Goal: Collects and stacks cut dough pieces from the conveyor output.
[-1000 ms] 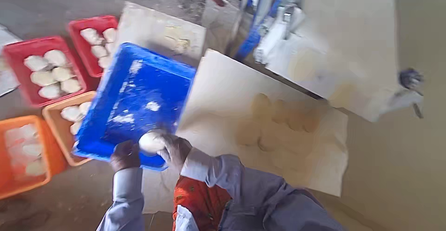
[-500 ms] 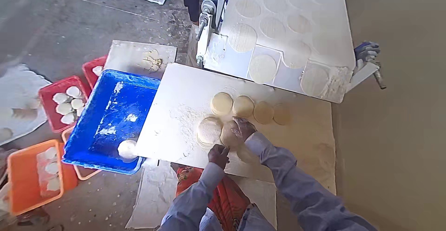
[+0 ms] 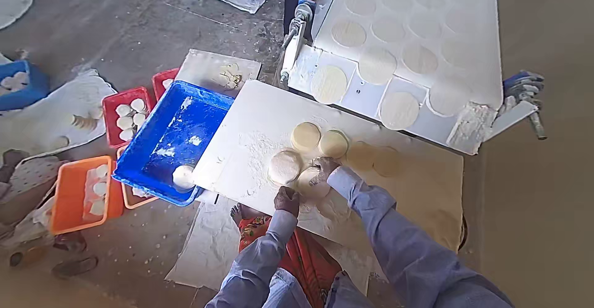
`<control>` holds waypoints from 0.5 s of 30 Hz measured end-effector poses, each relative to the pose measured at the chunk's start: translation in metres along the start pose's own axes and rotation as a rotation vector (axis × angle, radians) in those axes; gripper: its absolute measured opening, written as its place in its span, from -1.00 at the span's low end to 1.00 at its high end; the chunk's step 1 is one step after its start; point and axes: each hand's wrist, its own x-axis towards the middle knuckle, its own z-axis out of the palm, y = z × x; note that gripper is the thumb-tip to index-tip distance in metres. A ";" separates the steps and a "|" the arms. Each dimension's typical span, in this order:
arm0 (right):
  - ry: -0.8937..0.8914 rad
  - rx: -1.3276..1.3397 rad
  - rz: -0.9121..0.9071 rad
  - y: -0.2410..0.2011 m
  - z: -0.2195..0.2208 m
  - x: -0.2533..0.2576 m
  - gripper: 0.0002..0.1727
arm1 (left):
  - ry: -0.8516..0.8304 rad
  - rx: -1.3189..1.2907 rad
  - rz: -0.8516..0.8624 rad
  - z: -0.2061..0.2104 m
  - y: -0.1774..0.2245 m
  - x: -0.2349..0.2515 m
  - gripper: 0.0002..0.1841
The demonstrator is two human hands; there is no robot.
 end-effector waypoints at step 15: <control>0.545 0.541 -0.387 -0.050 -0.023 -0.131 -0.50 | -0.229 -1.389 0.087 -0.024 0.021 -0.021 -0.31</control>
